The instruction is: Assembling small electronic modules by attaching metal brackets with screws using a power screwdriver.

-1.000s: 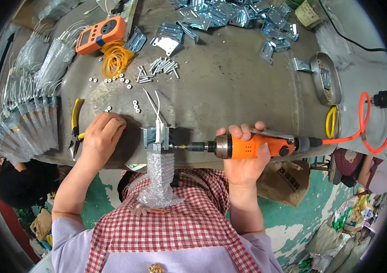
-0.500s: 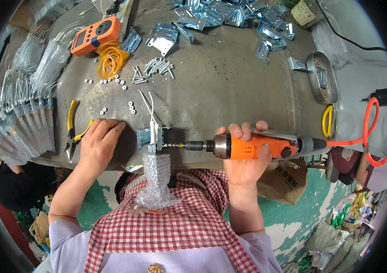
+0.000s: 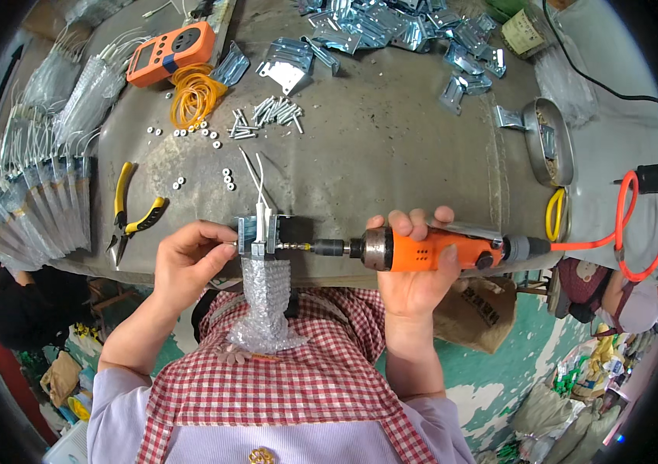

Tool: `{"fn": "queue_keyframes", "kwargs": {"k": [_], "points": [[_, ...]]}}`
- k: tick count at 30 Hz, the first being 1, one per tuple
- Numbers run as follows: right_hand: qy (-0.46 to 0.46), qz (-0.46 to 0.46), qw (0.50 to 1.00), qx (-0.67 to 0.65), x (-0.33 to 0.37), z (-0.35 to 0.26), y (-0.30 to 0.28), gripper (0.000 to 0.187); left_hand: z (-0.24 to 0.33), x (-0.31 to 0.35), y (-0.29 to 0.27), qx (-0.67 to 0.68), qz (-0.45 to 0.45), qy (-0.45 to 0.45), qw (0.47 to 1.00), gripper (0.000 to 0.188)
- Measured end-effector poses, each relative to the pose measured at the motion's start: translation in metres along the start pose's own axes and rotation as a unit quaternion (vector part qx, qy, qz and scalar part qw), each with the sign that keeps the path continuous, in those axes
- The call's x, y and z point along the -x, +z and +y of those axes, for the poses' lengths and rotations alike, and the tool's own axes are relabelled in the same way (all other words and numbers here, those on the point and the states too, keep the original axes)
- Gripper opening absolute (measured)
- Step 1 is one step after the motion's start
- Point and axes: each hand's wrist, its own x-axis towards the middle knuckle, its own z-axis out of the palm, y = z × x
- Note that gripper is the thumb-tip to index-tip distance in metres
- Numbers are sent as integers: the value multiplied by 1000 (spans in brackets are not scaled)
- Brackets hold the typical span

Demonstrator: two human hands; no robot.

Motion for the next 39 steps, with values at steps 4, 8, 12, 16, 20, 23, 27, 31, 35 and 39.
{"fn": "queue_keyframes", "kwargs": {"k": [4, 8, 12, 16, 20, 23, 27, 31, 35, 39], "points": [[2, -4, 1000, 2, 1, 5, 0, 40, -5, 2, 8, 42, -17, 4, 999, 15], [3, 11, 1000, 7, 3, 11, 0, 40, -9, 1, 11, 81, -16, -9, 997, 15], [15, 11, 1000, -15, 4, 13, -6, 37, -9, 0, 12, 72, -11, 19, 997, 13], [30, 18, 999, -25, 6, 15, -5, 35, -5, -3, 7, -104, -4, 133, 986, 10], [25, 14, 998, -48, 6, 17, -12, 34, -9, -1, 13, -87, 10, 139, 986, 10], [27, 46, 997, -52, 9, 18, -12, 33, -11, 0, 15, -54, 26, 130, 990, 11], [21, 50, 997, -55, 11, 19, -11, 32, -9, 0, 15, -78, 26, 139, 987, 11], [20, 23, 998, -48, 11, 19, -14, 33, -9, 0, 15, -58, 30, 125, 990, 10], [19, 20, 999, -31, 10, 19, -10, 39, -8, -2, 16, -64, 26, 133, 989, 13], [22, 13, 999, -32, 9, 20, -12, 50, -2, -5, 10, -71, -25, 49, 996, 13]]}}
